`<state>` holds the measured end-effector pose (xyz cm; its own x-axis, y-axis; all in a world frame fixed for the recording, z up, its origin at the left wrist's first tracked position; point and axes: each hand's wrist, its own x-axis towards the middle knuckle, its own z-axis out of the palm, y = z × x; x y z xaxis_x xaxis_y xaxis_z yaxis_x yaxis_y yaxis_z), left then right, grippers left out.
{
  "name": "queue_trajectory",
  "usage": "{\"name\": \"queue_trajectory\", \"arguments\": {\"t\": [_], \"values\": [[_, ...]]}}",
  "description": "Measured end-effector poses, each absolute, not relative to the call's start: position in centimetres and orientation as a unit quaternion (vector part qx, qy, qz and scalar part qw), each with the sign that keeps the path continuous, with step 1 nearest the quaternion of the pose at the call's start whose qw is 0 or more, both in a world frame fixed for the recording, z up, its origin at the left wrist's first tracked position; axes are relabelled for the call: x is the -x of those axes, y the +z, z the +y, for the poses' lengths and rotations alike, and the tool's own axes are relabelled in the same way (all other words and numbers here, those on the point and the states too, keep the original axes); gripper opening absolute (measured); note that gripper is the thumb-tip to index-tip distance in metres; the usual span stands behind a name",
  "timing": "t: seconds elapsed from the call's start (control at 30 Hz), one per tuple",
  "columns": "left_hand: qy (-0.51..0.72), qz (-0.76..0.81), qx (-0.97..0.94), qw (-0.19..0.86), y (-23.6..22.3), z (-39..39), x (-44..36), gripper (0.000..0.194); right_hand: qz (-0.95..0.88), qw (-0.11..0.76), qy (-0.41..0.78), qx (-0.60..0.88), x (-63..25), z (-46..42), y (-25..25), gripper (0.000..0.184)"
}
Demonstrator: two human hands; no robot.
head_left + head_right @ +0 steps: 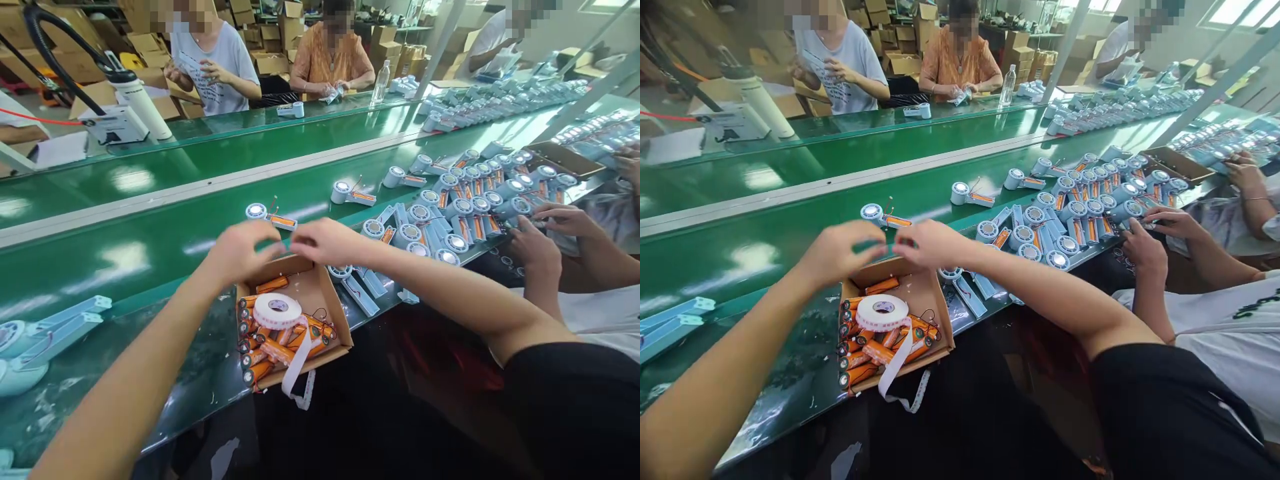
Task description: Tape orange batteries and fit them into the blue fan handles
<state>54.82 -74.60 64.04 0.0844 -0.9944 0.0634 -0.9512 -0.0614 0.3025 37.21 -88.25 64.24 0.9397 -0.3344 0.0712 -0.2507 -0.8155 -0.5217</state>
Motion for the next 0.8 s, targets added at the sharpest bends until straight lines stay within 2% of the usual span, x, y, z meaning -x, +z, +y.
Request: {"name": "queue_trajectory", "arguments": {"t": [0.07,0.13,0.2,0.27,0.33,0.43,0.53,0.6,0.7,0.77,0.8], "values": [[-0.135,-0.724,-0.673,0.064,63.6,-71.1,-52.8,0.016,0.129,0.260,-0.037,0.956,-33.5,-85.7,63.1,0.029],[-0.161,-0.750,-0.642,-0.010,63.0,-68.3,-51.3,0.008,0.105,0.214,0.016,0.971,-31.2,-83.2,61.7,0.044],[-0.151,-0.748,-0.646,-0.031,62.4,-66.1,-50.5,0.010,0.076,0.155,0.039,0.984,-30.4,-81.3,60.7,0.043],[-0.119,-0.750,-0.650,0.000,62.0,-64.4,-50.4,0.020,0.060,0.123,0.007,0.991,-30.1,-80.0,60.4,0.033],[-0.048,-0.739,-0.670,0.053,61.5,-62.6,-50.3,0.026,0.041,0.130,-0.056,0.989,-29.4,-79.0,60.5,0.031],[0.070,-0.704,-0.697,0.116,60.5,-60.0,-49.8,0.025,-0.111,0.213,-0.107,0.965,-27.4,-77.3,60.9,0.027],[0.118,-0.690,-0.697,0.157,59.5,-58.3,-48.9,0.027,-0.244,0.294,-0.093,0.920,-26.5,-76.6,61.1,0.025],[0.137,-0.681,-0.694,0.186,58.9,-57.7,-48.5,0.028,-0.160,0.304,-0.098,0.934,-27.7,-77.6,61.0,0.025],[0.156,-0.667,-0.698,0.207,58.3,-57.5,-48.0,0.029,0.028,0.251,-0.093,0.963,-31.4,-79.9,60.3,0.025],[0.153,-0.661,-0.705,0.207,58.1,-57.3,-47.7,0.028,0.027,0.244,-0.067,0.967,-33.8,-80.9,59.4,0.026],[0.149,-0.660,-0.706,0.209,58.1,-57.2,-47.5,0.027,0.006,0.256,-0.059,0.965,-34.8,-81.2,59.0,0.020]]}}
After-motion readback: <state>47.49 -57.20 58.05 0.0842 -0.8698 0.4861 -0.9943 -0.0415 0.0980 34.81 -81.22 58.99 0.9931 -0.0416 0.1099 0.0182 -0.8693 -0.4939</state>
